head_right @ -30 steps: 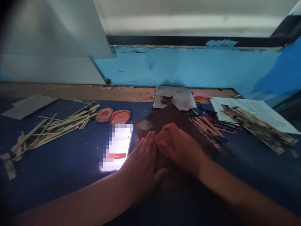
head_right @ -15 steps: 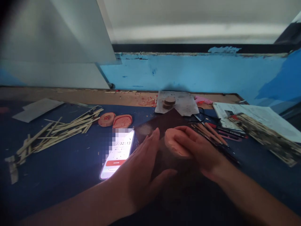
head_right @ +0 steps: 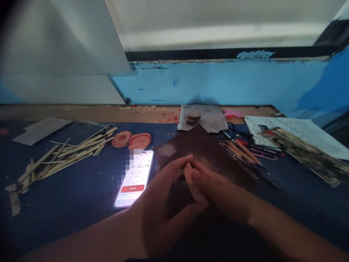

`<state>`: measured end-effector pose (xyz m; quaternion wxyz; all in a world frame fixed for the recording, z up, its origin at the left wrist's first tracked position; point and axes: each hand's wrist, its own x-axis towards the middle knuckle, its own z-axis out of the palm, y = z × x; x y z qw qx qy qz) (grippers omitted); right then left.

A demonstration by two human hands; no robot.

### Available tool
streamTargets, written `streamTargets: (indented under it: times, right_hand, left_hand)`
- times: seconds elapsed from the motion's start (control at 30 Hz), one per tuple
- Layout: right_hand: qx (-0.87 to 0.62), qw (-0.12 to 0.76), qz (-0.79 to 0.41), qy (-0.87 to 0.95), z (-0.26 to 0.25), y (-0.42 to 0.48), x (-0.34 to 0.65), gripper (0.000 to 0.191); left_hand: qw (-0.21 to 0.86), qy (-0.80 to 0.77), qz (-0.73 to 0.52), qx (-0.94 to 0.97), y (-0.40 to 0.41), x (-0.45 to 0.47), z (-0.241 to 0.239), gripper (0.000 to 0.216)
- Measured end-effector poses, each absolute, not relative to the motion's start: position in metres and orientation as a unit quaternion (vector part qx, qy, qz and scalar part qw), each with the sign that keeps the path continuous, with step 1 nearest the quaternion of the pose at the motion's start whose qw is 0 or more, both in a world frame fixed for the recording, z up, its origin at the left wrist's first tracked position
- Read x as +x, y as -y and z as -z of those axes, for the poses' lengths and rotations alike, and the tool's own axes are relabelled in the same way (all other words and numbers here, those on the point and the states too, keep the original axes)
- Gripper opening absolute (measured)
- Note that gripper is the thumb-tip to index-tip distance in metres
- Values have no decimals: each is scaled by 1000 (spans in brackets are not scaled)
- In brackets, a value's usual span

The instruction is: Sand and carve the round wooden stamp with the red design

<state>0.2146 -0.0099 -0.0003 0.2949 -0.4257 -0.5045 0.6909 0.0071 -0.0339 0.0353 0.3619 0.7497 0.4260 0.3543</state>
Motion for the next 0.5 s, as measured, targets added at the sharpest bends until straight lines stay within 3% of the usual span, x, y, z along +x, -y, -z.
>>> streamTargets:
  times: [0.13,0.3,0.43,0.5]
  right_hand:
    - [-424,278,-670,542,-8,13,216,60]
    - [-427,289,-664,541,-16,14,213,59]
    - [-424,314,-652,545,-19,11,209,60]
    - [-415,323,-653,544,-20,10,208,57]
  left_hand:
    - [399,-425,-372,723,34,10,-43,70]
    - [444,-451,-394,666,32,16,-52,58]
    - [421,-424,-413,687,30,15,-47,63]
    - [404,-402,-419,707,28,11,-40,56]
